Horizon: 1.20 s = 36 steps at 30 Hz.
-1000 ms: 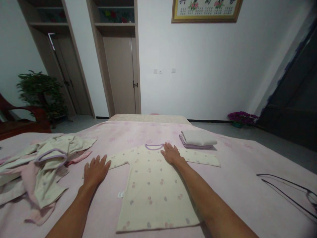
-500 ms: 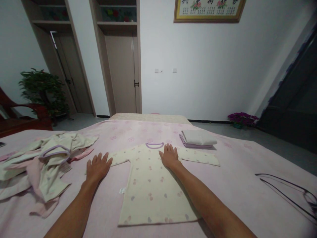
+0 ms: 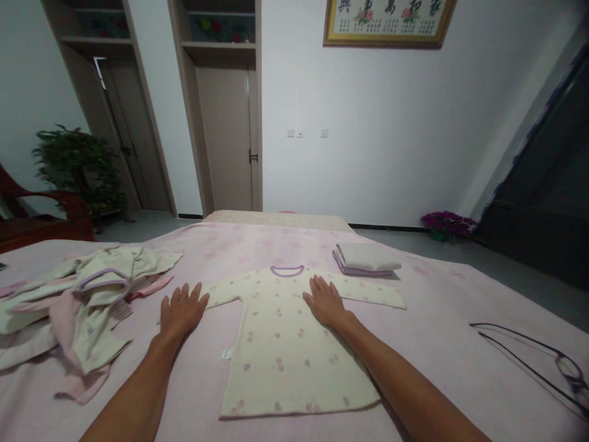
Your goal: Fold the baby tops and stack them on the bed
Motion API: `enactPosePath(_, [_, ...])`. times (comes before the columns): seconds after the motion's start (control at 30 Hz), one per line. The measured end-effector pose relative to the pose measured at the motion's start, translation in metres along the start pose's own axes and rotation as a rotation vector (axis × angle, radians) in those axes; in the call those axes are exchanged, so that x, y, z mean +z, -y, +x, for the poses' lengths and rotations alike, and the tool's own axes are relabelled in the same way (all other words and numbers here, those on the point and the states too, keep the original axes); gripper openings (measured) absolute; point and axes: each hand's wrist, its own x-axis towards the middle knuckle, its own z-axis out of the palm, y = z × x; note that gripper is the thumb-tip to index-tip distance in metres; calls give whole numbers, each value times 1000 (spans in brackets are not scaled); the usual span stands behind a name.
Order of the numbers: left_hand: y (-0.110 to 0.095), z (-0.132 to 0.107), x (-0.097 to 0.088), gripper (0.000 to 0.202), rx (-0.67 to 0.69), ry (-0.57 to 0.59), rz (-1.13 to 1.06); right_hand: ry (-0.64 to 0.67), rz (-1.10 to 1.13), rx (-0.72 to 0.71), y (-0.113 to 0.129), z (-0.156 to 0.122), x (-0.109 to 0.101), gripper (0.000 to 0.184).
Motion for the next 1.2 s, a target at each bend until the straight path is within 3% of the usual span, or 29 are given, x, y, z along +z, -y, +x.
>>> enactPosePath(0.17, [5, -4, -7, 58, -27, -66, -54, -50, 4, -12, -3, -8, 1, 69])
enactPosePath(0.37, [22, -8, -13, 54, -246, -155, -127, -94, 27, -12, -2, -9, 0, 62])
enactPosePath(0.5, [30, -6, -11, 54, -297, -175, -154, -112, 37, -25, -3, -10, -1, 58])
enactPosePath(0.9, [45, -2, -23, 69, -420, -45, -326, -118, 57, -34, -5, -13, -4, 53])
enactPosePath(1.07, [35, -5, -38, 59, -385, -105, -491, -142, 70, -45, -6, -14, -3, 52])
enactPosePath(1.2, [-1, -13, -60, 51, -241, -278, -736, -191, 159, -61, -8, -16, -5, 49])
